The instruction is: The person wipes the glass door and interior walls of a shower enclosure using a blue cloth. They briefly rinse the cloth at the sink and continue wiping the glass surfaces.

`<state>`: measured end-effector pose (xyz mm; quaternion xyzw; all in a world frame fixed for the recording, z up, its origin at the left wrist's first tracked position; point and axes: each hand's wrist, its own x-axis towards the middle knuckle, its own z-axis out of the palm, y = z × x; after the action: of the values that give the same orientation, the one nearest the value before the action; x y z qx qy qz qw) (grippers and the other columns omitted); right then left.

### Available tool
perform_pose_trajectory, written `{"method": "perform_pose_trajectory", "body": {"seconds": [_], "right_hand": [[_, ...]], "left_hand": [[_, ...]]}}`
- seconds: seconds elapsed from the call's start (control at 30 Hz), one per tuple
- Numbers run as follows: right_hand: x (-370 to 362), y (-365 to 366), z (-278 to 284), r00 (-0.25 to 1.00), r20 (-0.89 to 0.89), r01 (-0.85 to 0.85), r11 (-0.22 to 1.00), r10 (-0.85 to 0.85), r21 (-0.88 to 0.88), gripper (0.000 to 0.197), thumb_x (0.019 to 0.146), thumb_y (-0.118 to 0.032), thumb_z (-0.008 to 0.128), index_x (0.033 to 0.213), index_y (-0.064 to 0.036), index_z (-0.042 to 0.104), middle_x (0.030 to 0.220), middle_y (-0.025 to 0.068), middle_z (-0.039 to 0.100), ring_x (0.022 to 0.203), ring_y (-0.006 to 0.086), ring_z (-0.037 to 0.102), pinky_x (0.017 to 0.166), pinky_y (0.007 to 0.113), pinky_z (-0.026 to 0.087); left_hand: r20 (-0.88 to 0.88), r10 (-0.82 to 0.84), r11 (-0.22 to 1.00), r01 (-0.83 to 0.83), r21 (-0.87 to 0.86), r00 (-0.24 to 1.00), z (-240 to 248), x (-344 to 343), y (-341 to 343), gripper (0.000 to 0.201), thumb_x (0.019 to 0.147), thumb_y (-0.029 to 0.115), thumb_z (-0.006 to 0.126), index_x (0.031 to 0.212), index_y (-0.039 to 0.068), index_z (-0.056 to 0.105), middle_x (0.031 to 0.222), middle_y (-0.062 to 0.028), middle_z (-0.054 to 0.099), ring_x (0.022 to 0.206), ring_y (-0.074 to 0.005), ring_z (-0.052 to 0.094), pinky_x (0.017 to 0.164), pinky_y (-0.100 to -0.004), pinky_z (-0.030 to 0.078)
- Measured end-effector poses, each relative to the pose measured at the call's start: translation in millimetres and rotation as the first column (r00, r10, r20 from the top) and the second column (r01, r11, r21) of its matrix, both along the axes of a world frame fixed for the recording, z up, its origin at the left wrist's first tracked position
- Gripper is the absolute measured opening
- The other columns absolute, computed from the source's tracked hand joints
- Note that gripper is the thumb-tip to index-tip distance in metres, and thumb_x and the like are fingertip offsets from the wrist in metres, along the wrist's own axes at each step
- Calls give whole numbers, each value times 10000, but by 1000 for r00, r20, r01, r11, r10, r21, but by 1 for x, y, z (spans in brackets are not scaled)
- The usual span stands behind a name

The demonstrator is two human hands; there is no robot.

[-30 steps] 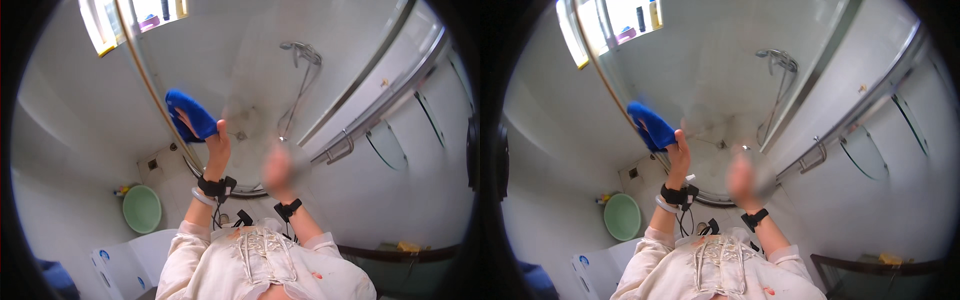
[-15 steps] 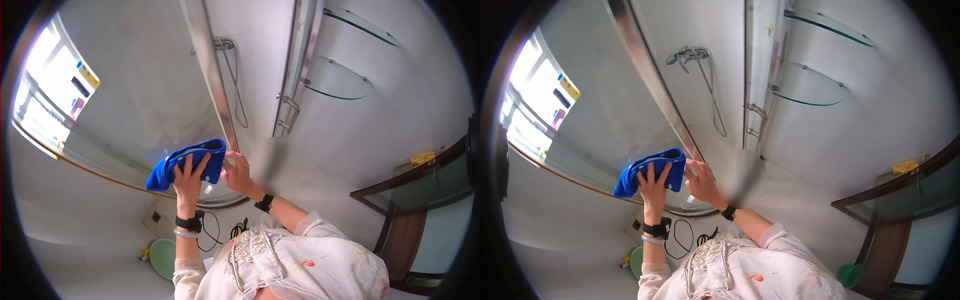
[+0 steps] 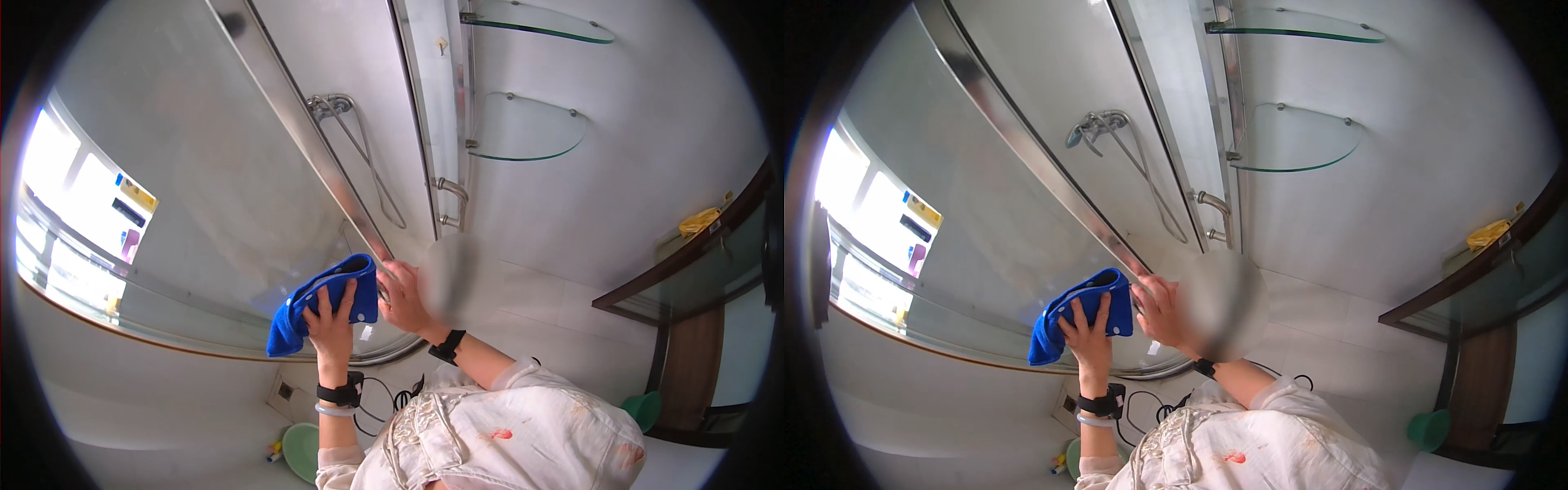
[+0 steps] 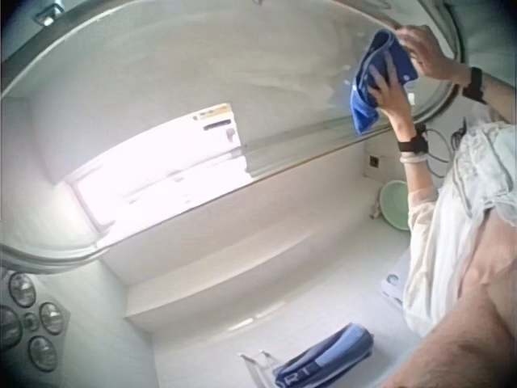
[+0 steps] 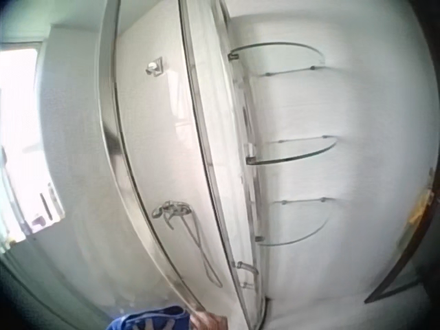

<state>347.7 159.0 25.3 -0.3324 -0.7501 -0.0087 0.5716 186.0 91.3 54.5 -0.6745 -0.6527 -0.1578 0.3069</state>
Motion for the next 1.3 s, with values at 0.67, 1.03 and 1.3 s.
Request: {"method": "perform_pose_trajectory", "body": {"seconds": [0.67, 1.03, 1.3], "right_hand": [[71, 73, -1, 970, 146, 217, 964, -195, -152, 520, 887, -147, 514, 1362, 26, 394, 1341, 226, 432, 1212, 385, 420, 1021, 537, 297], [75, 80, -8, 953, 160, 273, 957, -255, -98, 571, 810, -67, 559, 1355, 25, 415, 1227, 241, 496, 1126, 397, 457, 969, 517, 334], [62, 78, -6, 984, -144, 104, 995, -104, -6, 270, 671, 42, 504, 928, -30, 467, 1201, 214, 503, 1093, 390, 464, 917, 495, 342]], "left_hand": [[-180, -14, 1000, 10, -23, 984, 48, 88, 48, 636, 763, 61, 560, 1314, 377, 532, 1444, 99, 405, 1239, -190, 407, 1040, -341, 352], [-32, 423, 786, -349, 510, 906, 130, -30, 13, 519, 855, 127, 558, 1343, 249, 427, 1373, -120, 389, 1183, -334, 383, 901, -487, 406], [793, -213, 656, -518, 549, 571, 89, -111, 2, 470, 970, 228, 527, 1277, -87, 360, 1245, -167, 434, 1067, -242, 427, 935, -350, 356]]}}
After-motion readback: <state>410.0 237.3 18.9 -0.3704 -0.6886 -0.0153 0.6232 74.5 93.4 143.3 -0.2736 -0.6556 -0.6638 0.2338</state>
